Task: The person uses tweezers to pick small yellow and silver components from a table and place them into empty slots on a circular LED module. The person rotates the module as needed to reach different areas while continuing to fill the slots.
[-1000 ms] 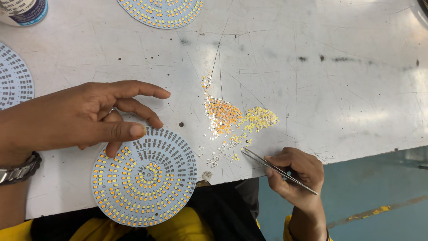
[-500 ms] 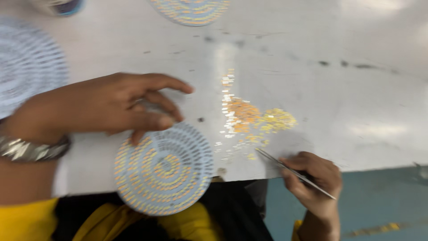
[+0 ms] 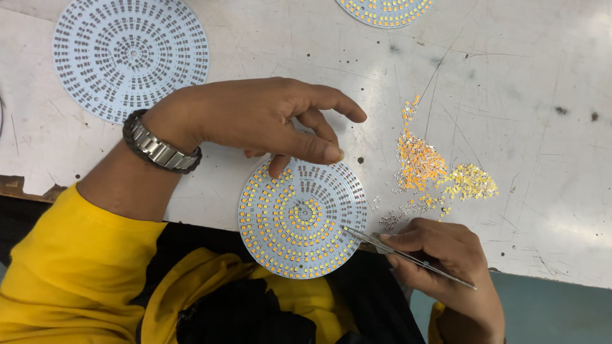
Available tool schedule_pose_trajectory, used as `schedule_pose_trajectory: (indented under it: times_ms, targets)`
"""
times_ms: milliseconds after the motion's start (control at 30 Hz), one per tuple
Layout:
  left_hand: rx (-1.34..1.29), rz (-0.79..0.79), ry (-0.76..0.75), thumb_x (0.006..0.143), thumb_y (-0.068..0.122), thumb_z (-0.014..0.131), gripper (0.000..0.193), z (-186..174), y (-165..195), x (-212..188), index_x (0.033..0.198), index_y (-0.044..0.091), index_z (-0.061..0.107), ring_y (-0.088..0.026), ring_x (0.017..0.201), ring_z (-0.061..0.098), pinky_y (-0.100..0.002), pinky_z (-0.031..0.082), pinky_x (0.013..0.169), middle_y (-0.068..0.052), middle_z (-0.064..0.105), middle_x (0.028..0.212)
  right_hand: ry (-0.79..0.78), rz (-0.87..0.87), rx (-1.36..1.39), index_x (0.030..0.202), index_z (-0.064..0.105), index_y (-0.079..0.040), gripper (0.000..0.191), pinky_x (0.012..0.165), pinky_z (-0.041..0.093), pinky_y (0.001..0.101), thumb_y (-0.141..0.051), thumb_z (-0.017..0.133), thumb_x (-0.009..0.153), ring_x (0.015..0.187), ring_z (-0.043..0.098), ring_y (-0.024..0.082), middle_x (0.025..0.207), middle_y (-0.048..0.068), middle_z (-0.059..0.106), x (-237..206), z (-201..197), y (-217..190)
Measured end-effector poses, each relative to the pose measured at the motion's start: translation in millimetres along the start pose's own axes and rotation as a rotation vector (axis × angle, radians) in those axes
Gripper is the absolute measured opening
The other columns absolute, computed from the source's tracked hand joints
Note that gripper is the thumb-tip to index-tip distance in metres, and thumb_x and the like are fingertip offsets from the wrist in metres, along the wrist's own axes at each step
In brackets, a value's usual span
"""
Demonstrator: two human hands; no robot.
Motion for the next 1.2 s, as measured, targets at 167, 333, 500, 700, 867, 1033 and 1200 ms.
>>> schedule_pose_trajectory:
  times_ms: [167, 333, 500, 700, 867, 1033, 1200]
  targets:
    - [0.02, 0.006, 0.001, 0.08, 0.052, 0.068, 0.077, 0.9, -0.2, 1.8, 0.144, 0.014, 0.049, -0.01, 0.043, 0.069, -0.023, 0.048, 0.034, -0.007, 0.081, 0.109, -0.028, 0.023, 0.004, 0.093, 0.075, -0.003, 0.021, 0.052, 0.049, 0.0256, -0.006, 0.081, 0.072, 0.057, 0.07, 0.013, 0.071, 0.004, 0.072, 4.6, 2.9, -2.8]
    - [0.029, -0.029, 0.015, 0.079, 0.051, 0.068, 0.08, -0.2, -2.3, 1.4, 0.148, 0.017, 0.05, -0.01, 0.042, 0.069, -0.023, 0.048, 0.034, -0.006, 0.08, 0.108, -0.043, 0.026, 0.016, 0.093, 0.075, -0.002, 0.021, 0.052, 0.051, 0.0251, -0.005, 0.08, 0.073, 0.059, 0.071, 0.013, 0.074, 0.005, 0.074, 4.4, 4.3, -3.4]
    - [0.02, -0.024, 0.007, 0.08, 0.048, 0.069, 0.075, -0.4, 1.6, -0.6, 0.144, 0.015, 0.049, -0.01, 0.043, 0.068, -0.023, 0.049, 0.036, -0.007, 0.081, 0.108, 0.027, 0.077, 0.03, 0.09, 0.076, -0.001, 0.021, 0.049, 0.048, 0.0239, -0.004, 0.081, 0.07, 0.052, 0.069, 0.01, 0.068, 0.005, 0.073, -5.0, -2.0, 4.9]
    - [0.052, -0.162, -0.004, 0.077, 0.048, 0.069, 0.076, 1.7, -4.2, -1.0, 0.147, 0.025, 0.052, -0.012, 0.045, 0.069, -0.028, 0.058, 0.05, -0.003, 0.079, 0.114, 0.382, 0.102, -0.111, 0.087, 0.07, 0.003, 0.012, 0.056, 0.047, 0.0231, 0.0, 0.074, 0.076, 0.062, 0.065, 0.012, 0.076, 0.01, 0.07, -42.0, -51.0, 19.9]
    - [0.098, -0.266, -0.047, 0.078, 0.052, 0.076, 0.077, 7.2, -9.8, -2.6, 0.148, 0.033, 0.051, -0.013, 0.043, 0.071, -0.031, 0.062, 0.054, 0.001, 0.077, 0.116, 0.517, 0.108, -0.146, 0.085, 0.068, 0.004, 0.009, 0.055, 0.044, 0.0225, 0.001, 0.073, 0.078, 0.06, 0.061, 0.011, 0.074, 0.008, 0.068, -71.6, -77.9, 30.6]
    - [0.082, -0.351, -0.078, 0.078, 0.048, 0.079, 0.079, 13.4, -18.5, -5.2, 0.151, 0.036, 0.051, -0.014, 0.041, 0.072, -0.031, 0.063, 0.056, -0.003, 0.08, 0.107, 0.471, 0.081, -0.163, 0.08, 0.069, 0.002, 0.01, 0.047, 0.034, 0.0236, -0.002, 0.074, 0.072, 0.049, 0.052, 0.008, 0.061, 0.004, 0.06, -71.6, -73.3, 31.3]
    - [0.065, -0.407, -0.074, 0.076, 0.045, 0.079, 0.08, 13.4, -28.8, -7.0, 0.151, 0.037, 0.051, -0.014, 0.041, 0.07, -0.032, 0.064, 0.054, -0.003, 0.08, 0.111, 0.398, 0.027, -0.161, 0.082, 0.07, -0.001, 0.013, 0.048, 0.034, 0.0243, -0.005, 0.075, 0.071, 0.049, 0.052, 0.008, 0.059, 0.002, 0.056, -63.8, -68.2, 24.3]
Point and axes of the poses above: each hand's wrist, its own x-axis towards the middle knuckle, its own z-axis out of the palm, y = z × x, the point moved 10 cm from there along x, towards the middle knuckle
